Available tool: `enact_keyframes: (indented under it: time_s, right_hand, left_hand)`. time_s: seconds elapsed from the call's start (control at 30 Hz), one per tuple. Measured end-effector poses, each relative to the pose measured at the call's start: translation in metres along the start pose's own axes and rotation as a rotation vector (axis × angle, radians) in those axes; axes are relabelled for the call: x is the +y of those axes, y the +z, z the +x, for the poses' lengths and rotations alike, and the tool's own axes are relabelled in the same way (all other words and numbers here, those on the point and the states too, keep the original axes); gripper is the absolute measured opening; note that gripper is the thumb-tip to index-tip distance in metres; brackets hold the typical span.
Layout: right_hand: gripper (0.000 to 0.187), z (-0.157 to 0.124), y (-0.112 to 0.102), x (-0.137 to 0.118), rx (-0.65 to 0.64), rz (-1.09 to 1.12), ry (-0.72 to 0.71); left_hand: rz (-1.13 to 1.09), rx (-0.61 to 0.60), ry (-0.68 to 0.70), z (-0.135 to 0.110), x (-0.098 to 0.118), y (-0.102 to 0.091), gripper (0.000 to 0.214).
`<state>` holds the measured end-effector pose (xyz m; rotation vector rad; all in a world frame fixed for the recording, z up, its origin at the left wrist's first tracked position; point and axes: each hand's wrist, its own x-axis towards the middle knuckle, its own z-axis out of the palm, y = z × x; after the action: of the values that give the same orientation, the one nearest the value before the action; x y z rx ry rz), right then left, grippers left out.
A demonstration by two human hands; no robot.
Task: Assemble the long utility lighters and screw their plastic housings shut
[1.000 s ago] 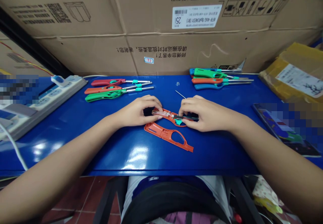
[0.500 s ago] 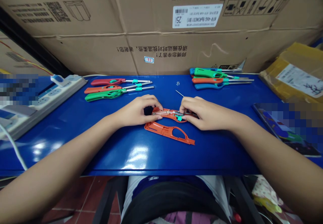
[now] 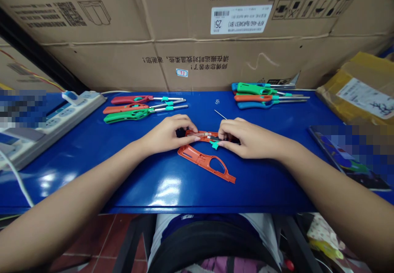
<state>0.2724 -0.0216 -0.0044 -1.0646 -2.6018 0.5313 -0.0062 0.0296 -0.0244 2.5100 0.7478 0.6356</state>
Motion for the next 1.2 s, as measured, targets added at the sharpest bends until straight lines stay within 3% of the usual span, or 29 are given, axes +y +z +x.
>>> enact_keyframes:
  time_s: [0.3, 0.47, 0.53, 0.7, 0.8, 1.2]
  right_hand:
    - [0.015, 0.003, 0.002, 0.004, 0.035, -0.105, -0.046]
    - [0.011, -0.004, -0.016, 0.003, 0.110, -0.215, 0.016]
    - [0.008, -0.009, -0.025, 0.001, 0.070, -0.229, 0.092]
    - [0.014, -0.020, -0.036, -0.006, -0.233, -0.253, 0.196]
    - [0.010, -0.021, -0.033, -0.012, -0.271, -0.347, 0.225]
    - [0.011, -0.014, -0.032, -0.014, 0.005, -0.406, 0.276]
  left_hand:
    - [0.074, 0.079, -0.028, 0.001, 0.000, 0.004, 0.023]
    - [0.133, 0.147, 0.068, 0.000, 0.004, 0.000, 0.022]
    - [0.112, 0.106, 0.146, -0.001, 0.011, -0.004, 0.018]
    - [0.061, -0.173, 0.239, -0.003, 0.024, -0.012, 0.033]
    - [0.070, -0.247, 0.224, -0.003, 0.024, -0.013, 0.026]
    - [0.202, -0.213, 0.183, -0.004, 0.024, -0.010, 0.025]
